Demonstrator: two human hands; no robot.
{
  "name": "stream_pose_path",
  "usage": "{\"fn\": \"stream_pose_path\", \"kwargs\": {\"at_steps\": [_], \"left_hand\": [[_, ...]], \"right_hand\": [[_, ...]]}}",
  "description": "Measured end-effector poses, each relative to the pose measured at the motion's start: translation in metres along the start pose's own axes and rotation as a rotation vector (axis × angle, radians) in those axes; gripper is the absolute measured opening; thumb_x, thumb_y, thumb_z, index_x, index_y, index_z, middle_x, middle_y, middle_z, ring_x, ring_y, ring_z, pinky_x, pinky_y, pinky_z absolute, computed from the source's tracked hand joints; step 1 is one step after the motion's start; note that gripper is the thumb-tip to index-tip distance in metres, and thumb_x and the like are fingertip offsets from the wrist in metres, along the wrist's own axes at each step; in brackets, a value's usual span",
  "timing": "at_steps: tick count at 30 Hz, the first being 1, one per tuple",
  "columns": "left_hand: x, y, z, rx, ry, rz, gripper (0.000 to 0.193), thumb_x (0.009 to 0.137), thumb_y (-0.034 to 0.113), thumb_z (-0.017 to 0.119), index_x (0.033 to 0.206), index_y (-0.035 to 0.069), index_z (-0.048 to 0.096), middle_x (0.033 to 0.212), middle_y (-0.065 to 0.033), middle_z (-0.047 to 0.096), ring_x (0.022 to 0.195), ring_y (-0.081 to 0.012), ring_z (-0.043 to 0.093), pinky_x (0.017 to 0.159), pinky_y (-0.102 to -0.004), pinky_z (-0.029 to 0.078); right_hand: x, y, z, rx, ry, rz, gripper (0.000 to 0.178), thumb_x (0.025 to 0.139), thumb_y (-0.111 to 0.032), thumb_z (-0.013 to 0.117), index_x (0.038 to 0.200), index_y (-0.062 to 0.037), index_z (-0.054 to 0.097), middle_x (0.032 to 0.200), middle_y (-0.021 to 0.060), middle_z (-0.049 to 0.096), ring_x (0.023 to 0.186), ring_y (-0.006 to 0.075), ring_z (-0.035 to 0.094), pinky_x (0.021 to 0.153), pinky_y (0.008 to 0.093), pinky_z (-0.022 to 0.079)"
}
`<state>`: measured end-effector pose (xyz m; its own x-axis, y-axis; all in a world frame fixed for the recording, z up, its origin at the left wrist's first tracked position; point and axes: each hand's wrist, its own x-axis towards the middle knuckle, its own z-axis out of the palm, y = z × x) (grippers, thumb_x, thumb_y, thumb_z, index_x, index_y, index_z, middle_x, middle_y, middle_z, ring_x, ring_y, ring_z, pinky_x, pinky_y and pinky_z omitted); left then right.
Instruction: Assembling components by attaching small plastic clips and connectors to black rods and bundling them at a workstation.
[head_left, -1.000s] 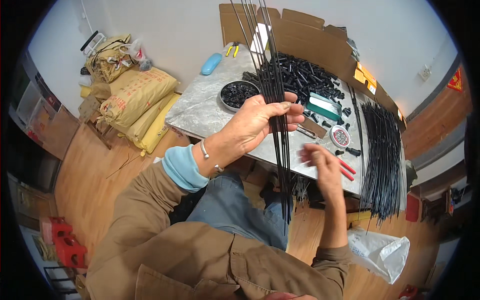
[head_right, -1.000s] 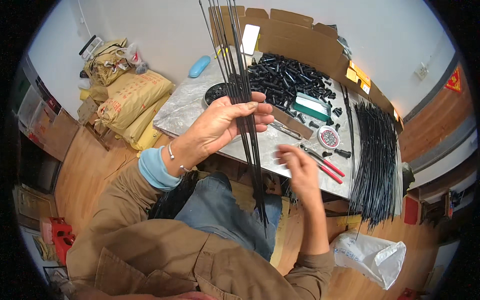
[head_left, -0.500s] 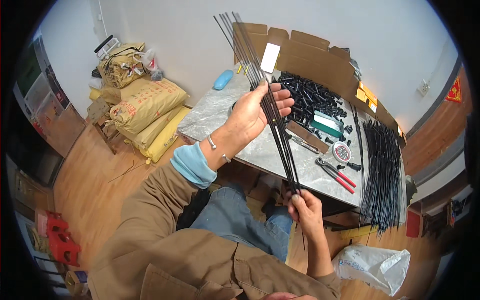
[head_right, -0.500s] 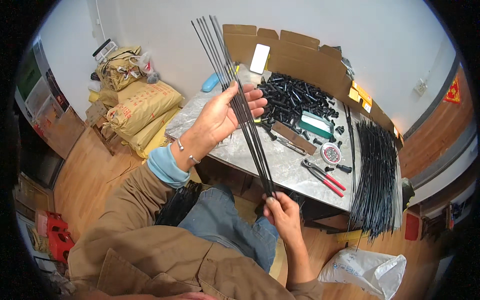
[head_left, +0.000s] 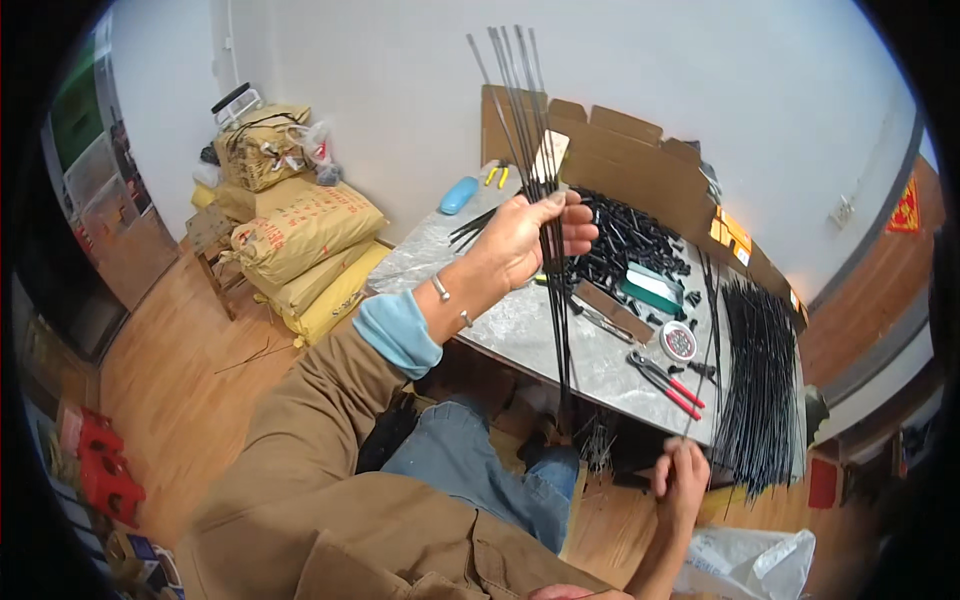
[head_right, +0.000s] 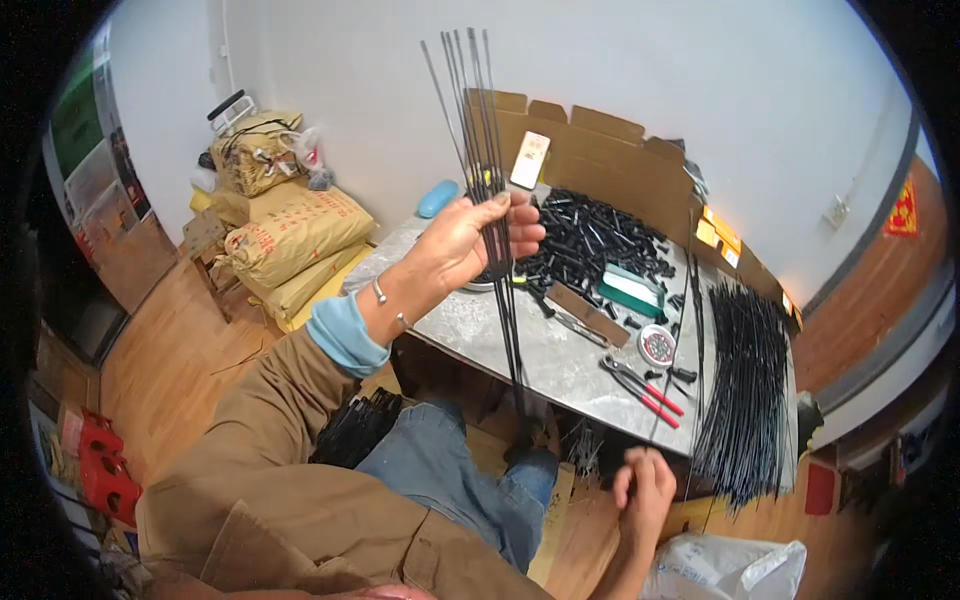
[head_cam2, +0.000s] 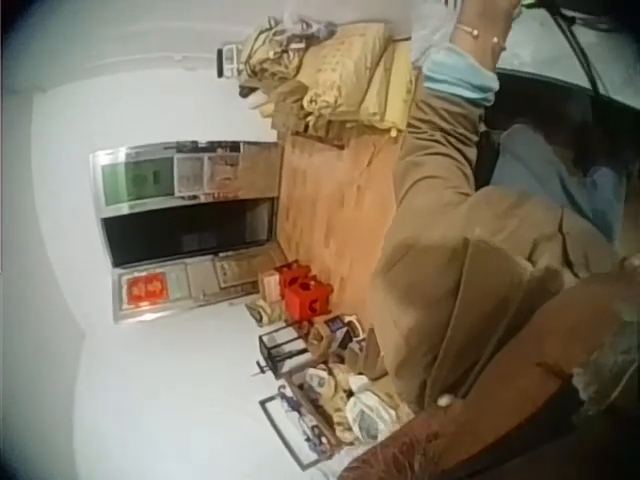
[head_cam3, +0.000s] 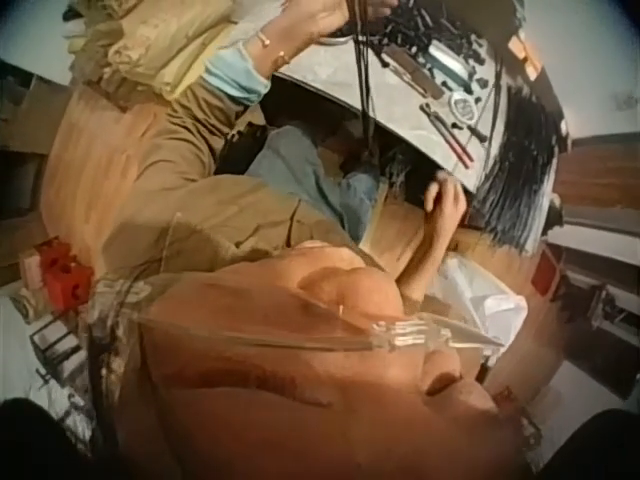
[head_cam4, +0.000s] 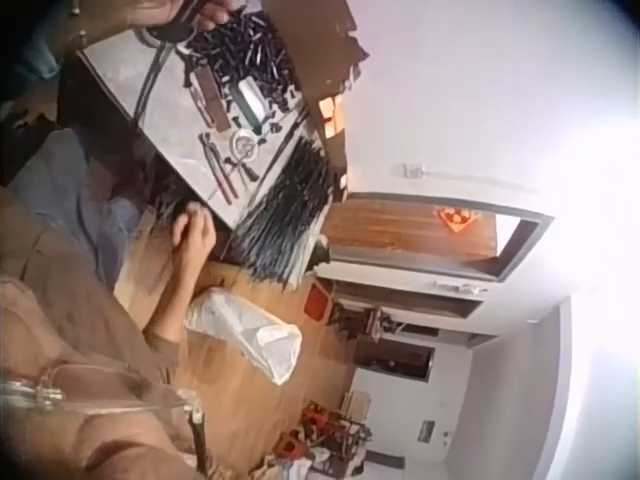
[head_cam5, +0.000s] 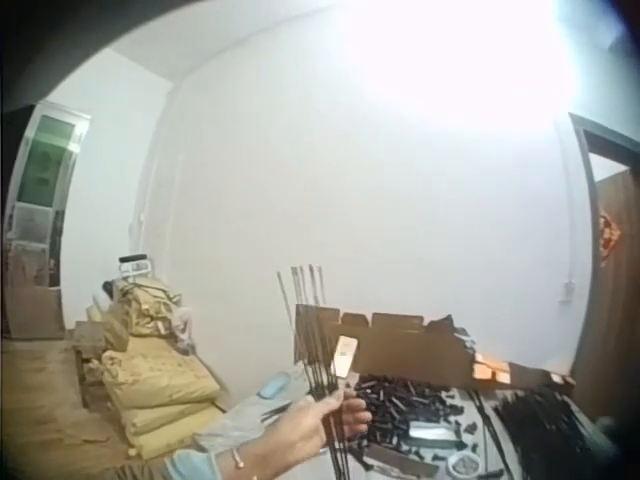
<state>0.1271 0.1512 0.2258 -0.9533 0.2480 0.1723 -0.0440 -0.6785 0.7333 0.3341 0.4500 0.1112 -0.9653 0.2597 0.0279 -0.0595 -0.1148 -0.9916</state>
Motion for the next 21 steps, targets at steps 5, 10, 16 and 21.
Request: {"fn": "stream_pose_path", "kwargs": {"at_steps": [5,10,16,21], "left_hand": [[-0.029,-0.026,0.011,0.108,-0.068,-0.126,0.026,0.098,0.019,0.047,0.108,-0.003,0.055,0.098,-0.0159,0.064,0.088,-0.0275,0.067,0.074,-0.0381,0.057],[-0.041,-0.043,0.009,0.122,-0.090,-0.167,0.027,0.097,0.022,0.049,0.106,-0.003,0.057,0.098,-0.0156,0.065,0.087,-0.0266,0.066,0.075,-0.0380,0.057],[-0.043,-0.044,0.009,0.146,-0.093,-0.171,0.030,0.095,0.026,0.054,0.105,-0.002,0.059,0.095,-0.0142,0.066,0.083,-0.0226,0.067,0.071,-0.0353,0.057],[-0.049,-0.042,0.004,0.287,-0.144,-0.291,0.032,0.092,0.024,0.060,0.109,-0.003,0.058,0.092,-0.0133,0.066,0.079,-0.0215,0.067,0.070,-0.0346,0.057]], "right_hand": [[0.042,-0.029,0.091,-0.043,-0.154,-0.025,0.023,0.096,-0.020,0.047,0.093,-0.0005,0.059,0.052,0.0019,0.049,0.038,0.0071,0.039,0.036,0.0204,0.026],[0.053,-0.034,0.147,0.111,-0.304,-0.054,0.024,0.099,-0.023,0.044,0.096,-0.0021,0.057,0.054,0.0028,0.052,0.038,0.0061,0.040,0.036,0.0188,0.028],[0.047,-0.031,0.164,-0.069,-0.397,-0.004,0.026,0.099,-0.025,0.043,0.095,-0.0027,0.057,0.058,0.0042,0.057,0.042,0.0074,0.048,0.038,0.0185,0.035],[0.046,-0.030,0.158,-0.105,-0.513,0.148,0.023,0.095,-0.020,0.049,0.090,-0.0001,0.060,0.063,0.0056,0.062,0.051,0.0092,0.057,0.044,0.0212,0.042]]}}
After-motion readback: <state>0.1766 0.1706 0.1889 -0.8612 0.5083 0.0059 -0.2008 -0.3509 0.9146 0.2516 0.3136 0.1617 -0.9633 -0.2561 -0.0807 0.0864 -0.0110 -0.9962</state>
